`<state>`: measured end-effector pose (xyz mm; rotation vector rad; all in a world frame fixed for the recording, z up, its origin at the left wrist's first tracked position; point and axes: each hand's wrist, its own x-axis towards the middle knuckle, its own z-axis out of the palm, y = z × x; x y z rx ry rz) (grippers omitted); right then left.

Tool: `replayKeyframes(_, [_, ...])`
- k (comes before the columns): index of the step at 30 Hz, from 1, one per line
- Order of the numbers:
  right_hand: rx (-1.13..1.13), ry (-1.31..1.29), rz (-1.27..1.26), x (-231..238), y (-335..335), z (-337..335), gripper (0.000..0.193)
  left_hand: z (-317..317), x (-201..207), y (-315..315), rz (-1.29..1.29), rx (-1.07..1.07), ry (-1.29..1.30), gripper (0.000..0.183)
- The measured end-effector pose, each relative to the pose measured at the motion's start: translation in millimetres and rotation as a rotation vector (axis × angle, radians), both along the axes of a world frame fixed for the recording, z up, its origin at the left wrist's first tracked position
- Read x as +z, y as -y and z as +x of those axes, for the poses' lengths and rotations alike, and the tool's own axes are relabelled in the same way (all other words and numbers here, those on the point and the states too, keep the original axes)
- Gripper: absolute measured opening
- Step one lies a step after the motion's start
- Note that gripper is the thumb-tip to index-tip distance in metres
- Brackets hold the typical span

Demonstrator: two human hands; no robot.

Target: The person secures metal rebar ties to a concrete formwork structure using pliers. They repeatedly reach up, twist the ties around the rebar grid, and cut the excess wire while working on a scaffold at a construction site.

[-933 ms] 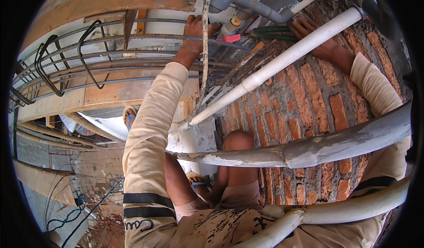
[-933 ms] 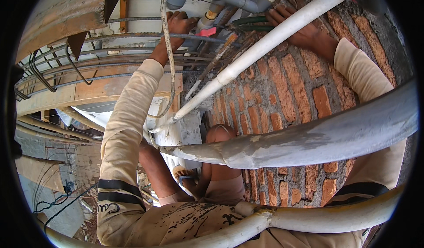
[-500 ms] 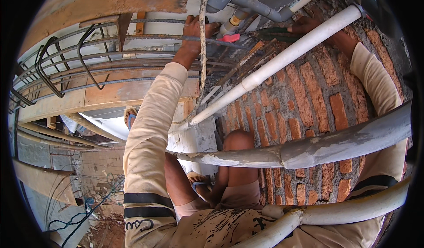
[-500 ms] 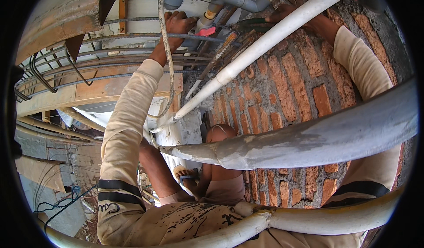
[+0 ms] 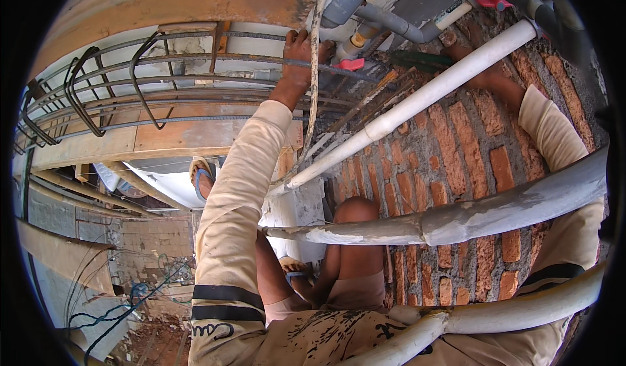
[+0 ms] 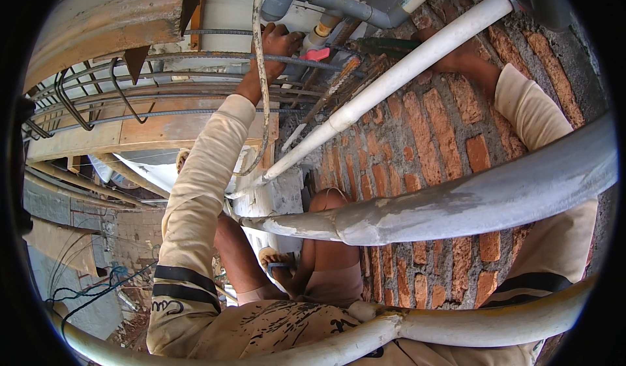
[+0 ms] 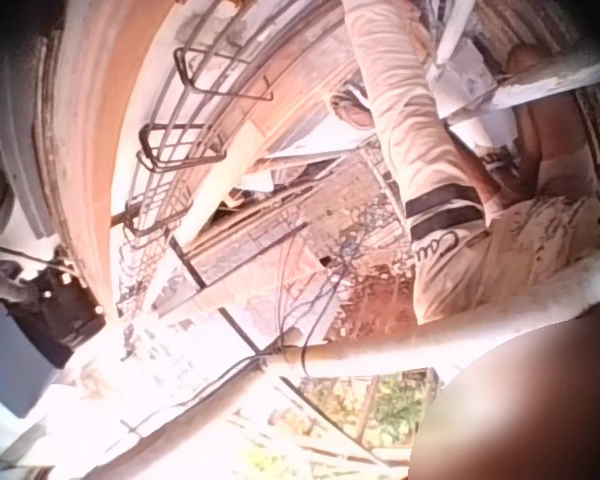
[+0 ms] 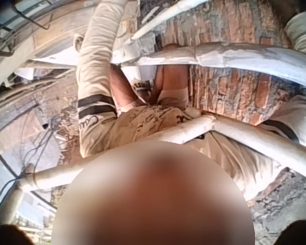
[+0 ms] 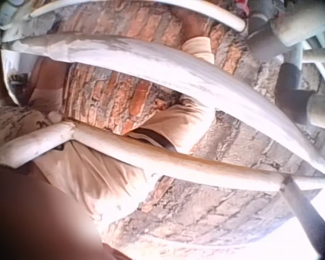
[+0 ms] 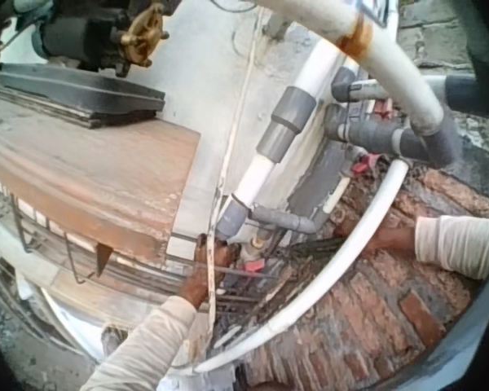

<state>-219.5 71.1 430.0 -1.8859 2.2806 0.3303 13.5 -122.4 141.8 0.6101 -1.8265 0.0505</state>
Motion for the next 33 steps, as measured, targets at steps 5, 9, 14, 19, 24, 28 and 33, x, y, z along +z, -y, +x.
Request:
replayKeyframes(5, [-0.028,0.144,0.015,3,5,-6,0.053,-2,0,-4,0.048,0.015,-0.009,0.024])
replayKeyframes(9, [-0.046,0.220,0.045,9,11,-11,0.054,1,2,-9,0.068,0.018,0.003,0.024])
replayKeyframes(14, [-0.028,0.183,0.047,5,9,-6,0.055,11,6,-32,0.093,0.060,-0.062,0.033])
replayKeyframes(19, [-0.009,0.147,0.056,5,12,2,0.055,23,-7,-85,0.300,0.123,-0.149,0.038])
replayKeyframes(24, [0.039,0.064,0.072,8,9,10,0.056,79,-20,-125,0.598,-0.185,-0.238,0.032])
replayKeyframes(28, [0.145,-0.164,0.078,10,0,25,0.057,129,-29,-176,0.744,-0.293,-0.450,0.025])
replayKeyframes(33, [0.283,-0.505,0.069,5,-11,40,0.057,159,-64,-219,0.940,-0.300,-0.871,0.025])
